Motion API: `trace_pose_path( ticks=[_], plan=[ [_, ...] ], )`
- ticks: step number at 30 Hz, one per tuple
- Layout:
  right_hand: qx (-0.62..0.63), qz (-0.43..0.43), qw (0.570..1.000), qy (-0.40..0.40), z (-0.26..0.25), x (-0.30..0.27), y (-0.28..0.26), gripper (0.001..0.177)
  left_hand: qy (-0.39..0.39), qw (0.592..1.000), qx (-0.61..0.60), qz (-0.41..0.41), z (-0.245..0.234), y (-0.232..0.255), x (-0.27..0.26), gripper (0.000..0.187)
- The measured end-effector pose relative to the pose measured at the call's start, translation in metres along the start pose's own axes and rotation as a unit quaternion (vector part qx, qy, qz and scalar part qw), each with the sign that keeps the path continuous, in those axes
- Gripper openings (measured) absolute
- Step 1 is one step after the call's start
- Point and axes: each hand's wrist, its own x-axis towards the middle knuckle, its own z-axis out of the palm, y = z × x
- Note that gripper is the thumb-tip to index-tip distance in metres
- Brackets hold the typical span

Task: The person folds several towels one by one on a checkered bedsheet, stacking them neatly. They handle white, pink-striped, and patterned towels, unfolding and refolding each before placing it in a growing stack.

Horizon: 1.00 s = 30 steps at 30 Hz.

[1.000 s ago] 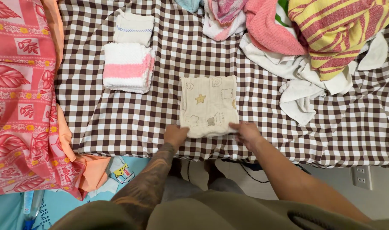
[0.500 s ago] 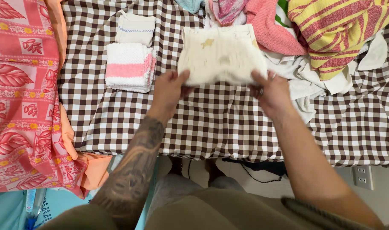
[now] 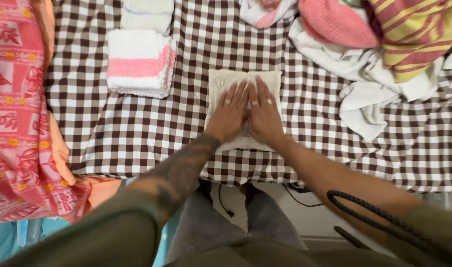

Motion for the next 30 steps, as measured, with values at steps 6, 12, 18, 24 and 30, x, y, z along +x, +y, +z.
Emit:
trace_pose_path(
  ticks=[6,12,18,24,30],
  plan=[
    [-0.043,0.237,0.966,-0.095,-0.014,0.003,0.062,0.08,-0.012,0.976,-0.056,-0.208,-0.013,-0.076,-0.031,0.097],
    [0.148,0.431,0.883,-0.111,-0.02,-0.044,0.042,0.049,-0.028,0.889,-0.185,-0.418,-0.027,-0.021,-0.08,0.071],
    [0.4,0.645,0.635,-0.144,-0.015,-0.053,0.026,0.039,0.002,0.812,-0.233,-0.536,-0.003,0.026,-0.095,0.062],
    [0.444,0.662,0.595,-0.106,-0.033,-0.085,0.038,0.023,0.004,0.543,-0.571,-0.616,-0.028,0.011,-0.1,0.044],
    [0.498,0.601,0.6,-0.174,-0.033,-0.055,0.05,0.038,-0.009,0.547,-0.575,-0.609,-0.051,-0.016,-0.066,0.063]
  ],
)
